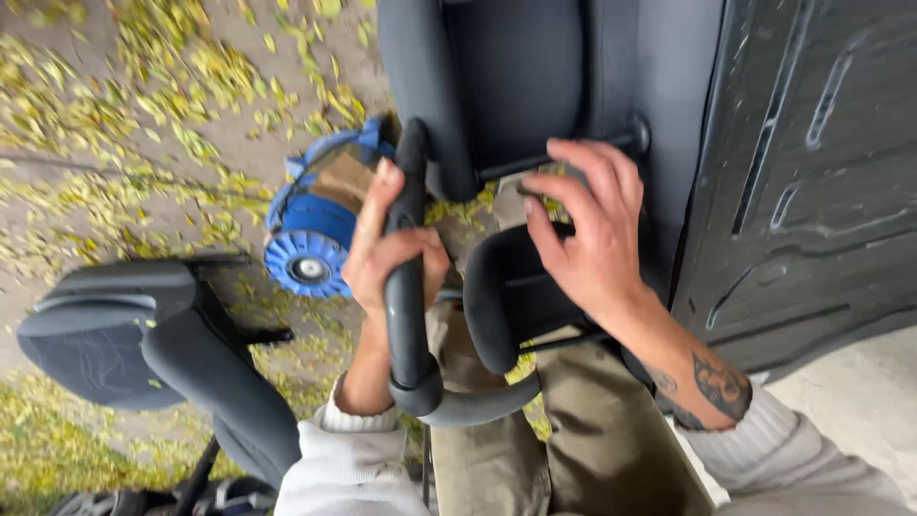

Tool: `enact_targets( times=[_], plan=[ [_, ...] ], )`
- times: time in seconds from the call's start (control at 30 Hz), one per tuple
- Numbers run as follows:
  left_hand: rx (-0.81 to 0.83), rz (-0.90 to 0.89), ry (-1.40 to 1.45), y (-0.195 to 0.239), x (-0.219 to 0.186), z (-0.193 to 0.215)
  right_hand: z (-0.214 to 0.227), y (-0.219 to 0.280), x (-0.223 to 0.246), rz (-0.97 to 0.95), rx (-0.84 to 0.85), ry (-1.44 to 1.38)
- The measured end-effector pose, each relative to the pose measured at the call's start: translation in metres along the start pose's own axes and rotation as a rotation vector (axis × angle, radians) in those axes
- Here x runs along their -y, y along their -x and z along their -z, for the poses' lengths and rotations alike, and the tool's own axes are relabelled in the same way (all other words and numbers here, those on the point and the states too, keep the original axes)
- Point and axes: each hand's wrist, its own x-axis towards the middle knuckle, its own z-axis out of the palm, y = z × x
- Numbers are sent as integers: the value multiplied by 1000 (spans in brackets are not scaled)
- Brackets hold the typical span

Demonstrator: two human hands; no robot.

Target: The person uses a vacuum cleaner hose to clean a black office chair placed upside down on a leaf-covered patio. They vacuum the seat, backrest, and underside of the chair, moving the hose around to reach different areas.

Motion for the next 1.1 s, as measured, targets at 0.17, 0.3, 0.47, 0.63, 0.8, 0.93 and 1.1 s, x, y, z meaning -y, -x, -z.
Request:
enact_targets(
  times=[0.17,0.3,0.47,0.63,0.8,0.93,1.1],
  plan=[
    [14,-38,72,-108,-7,16,-12,39,21,-126,424,-492],
    [286,360,17,-124,-34,39,-29,53,36,102,542,-563],
    [924,-245,-304,-79,-58,46,-15,8,-1,62,17,-258],
    [866,-192,-365,-159,-48,35,9,-26,-20,-8,-83,-152],
    [873,-242,-501,-157,-67,11,20,-26,-28,41,-101,-162],
    [1129,-405,-663,-125,-76,-7,23,-24,-37,-6,-77,-225],
    [1072,-426,-702,-182,-62,-22,20,-18,-39,-8,-24,-270]
  ],
)
